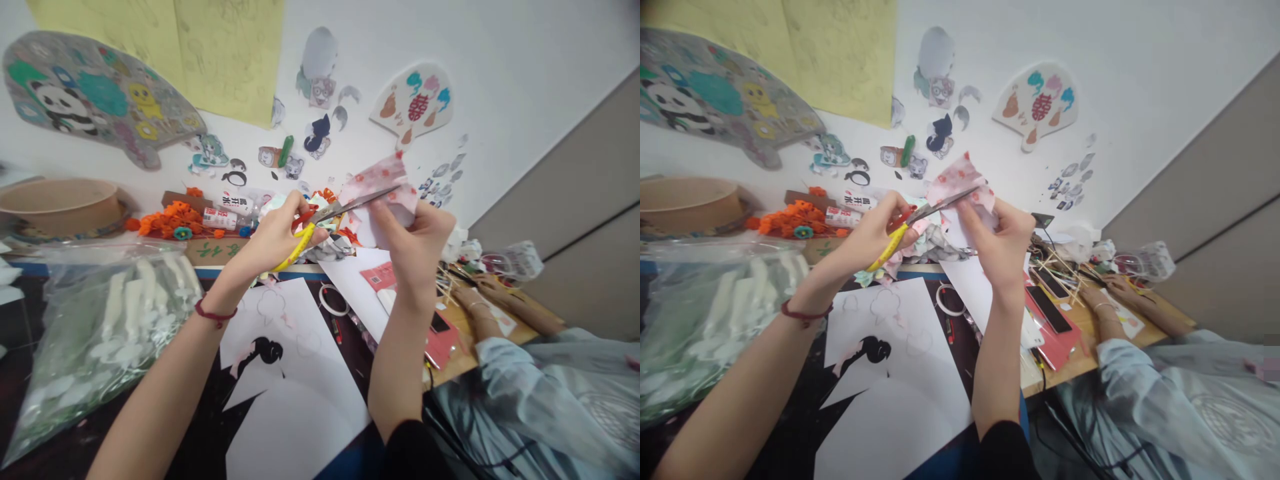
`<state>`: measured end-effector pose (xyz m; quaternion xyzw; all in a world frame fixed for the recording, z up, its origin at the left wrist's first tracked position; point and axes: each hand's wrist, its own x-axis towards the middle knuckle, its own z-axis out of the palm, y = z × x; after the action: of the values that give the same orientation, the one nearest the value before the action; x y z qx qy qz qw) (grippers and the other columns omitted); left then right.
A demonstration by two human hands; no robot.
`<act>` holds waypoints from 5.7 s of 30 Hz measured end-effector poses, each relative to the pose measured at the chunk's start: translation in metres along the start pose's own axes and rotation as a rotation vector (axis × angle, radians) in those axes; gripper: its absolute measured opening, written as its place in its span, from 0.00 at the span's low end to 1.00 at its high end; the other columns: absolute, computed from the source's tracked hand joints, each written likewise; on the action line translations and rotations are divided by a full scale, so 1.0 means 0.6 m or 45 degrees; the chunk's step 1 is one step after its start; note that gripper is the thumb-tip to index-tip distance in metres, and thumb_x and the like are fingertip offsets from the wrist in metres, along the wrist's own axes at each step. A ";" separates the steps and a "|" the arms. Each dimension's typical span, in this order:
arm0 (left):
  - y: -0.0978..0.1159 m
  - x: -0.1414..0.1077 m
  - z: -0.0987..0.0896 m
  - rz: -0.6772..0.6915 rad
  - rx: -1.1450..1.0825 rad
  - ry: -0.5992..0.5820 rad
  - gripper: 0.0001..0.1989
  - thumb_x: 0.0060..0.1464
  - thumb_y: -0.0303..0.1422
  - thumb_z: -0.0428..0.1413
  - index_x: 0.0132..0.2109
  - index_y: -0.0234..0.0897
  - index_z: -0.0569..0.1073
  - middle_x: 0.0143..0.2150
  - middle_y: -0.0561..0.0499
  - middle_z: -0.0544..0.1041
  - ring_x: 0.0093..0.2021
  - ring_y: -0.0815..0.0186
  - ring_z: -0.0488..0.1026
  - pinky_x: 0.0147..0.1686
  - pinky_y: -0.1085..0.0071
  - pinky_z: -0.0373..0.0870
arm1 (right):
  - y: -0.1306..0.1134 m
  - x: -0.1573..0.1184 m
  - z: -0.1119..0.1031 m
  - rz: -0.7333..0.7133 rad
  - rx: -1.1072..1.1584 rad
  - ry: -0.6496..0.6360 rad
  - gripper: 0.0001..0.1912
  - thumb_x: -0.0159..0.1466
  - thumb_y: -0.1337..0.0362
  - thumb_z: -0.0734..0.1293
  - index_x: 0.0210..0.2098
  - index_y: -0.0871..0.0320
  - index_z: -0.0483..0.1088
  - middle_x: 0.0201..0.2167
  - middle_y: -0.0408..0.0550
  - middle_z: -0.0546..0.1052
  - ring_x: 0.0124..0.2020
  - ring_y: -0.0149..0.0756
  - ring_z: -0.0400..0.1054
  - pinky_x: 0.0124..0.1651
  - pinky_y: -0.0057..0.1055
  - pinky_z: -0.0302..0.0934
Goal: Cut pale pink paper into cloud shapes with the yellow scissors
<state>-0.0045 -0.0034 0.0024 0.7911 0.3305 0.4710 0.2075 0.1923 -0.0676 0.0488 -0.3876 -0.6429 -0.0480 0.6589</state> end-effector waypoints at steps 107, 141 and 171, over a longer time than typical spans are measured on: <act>0.010 0.000 -0.005 -0.089 0.075 -0.009 0.18 0.50 0.44 0.60 0.33 0.40 0.60 0.26 0.57 0.66 0.27 0.69 0.60 0.29 0.70 0.51 | -0.002 0.001 -0.009 0.045 0.034 -0.080 0.19 0.62 0.59 0.70 0.19 0.58 0.62 0.19 0.38 0.55 0.23 0.24 0.46 0.24 0.29 0.41; 0.009 0.002 -0.007 0.002 -0.017 -0.057 0.20 0.51 0.45 0.61 0.34 0.40 0.59 0.29 0.57 0.65 0.29 0.69 0.60 0.30 0.71 0.54 | -0.004 0.000 -0.008 -0.025 0.026 -0.144 0.13 0.62 0.61 0.71 0.23 0.58 0.69 0.20 0.37 0.54 0.23 0.23 0.47 0.26 0.28 0.43; 0.011 0.002 -0.018 -0.034 0.110 -0.041 0.24 0.47 0.50 0.63 0.33 0.41 0.59 0.28 0.56 0.64 0.30 0.68 0.59 0.31 0.71 0.54 | -0.008 -0.001 -0.022 0.003 -0.028 -0.137 0.18 0.62 0.62 0.70 0.20 0.58 0.61 0.19 0.37 0.51 0.23 0.23 0.44 0.26 0.28 0.40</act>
<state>-0.0116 -0.0068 0.0123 0.8024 0.3575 0.4406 0.1848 0.2005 -0.0789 0.0523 -0.3975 -0.6762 -0.0333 0.6193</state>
